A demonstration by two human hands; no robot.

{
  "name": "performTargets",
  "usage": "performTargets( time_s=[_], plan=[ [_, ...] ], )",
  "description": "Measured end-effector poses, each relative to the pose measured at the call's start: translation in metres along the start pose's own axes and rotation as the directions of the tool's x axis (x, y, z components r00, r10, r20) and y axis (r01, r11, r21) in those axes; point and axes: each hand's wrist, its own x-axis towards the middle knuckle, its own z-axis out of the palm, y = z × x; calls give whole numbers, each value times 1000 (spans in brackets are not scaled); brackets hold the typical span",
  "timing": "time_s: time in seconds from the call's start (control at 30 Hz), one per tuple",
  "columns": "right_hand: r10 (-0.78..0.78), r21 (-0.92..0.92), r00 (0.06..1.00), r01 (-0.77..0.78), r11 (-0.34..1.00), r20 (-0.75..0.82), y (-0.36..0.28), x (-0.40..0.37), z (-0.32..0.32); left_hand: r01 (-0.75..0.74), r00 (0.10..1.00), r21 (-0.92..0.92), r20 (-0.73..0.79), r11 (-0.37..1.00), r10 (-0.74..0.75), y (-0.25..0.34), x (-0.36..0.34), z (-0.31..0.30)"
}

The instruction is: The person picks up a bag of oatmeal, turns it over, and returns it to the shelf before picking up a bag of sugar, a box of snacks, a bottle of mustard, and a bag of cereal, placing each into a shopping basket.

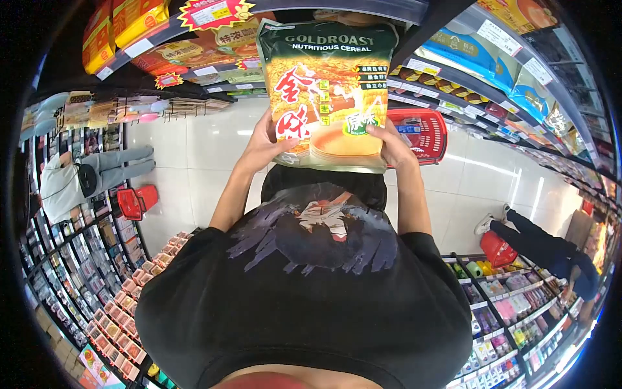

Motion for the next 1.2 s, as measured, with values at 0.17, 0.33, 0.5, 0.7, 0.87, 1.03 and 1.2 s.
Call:
performTargets(
  time_s=[0.17,0.33,0.5,0.7,0.87,1.03,1.2],
  plan=[
    [-48,10,999,48,999,15,13,-12,24,-179,978,171,-75,969,194,15,-39,-6],
    [-148,22,989,148,989,-15,24,-30,49,-172,889,452,-312,875,336,-9,-68,-13],
    [-219,17,976,219,976,17,32,-51,63,-136,895,521,-299,843,330,-1,-87,-16],
    [-244,29,968,246,969,-51,31,-85,67,-147,966,437,-128,888,223,19,-107,-22],
    [-278,52,954,285,957,-110,36,-105,64,-136,972,499,-99,856,213,20,-114,-23],
    [-274,59,958,279,958,-86,38,-117,54,-204,946,499,-123,842,301,11,-122,-4],
    [-239,77,967,246,966,-87,33,-125,40,-251,893,724,-83,642,442,-2,-123,17]
  ],
)
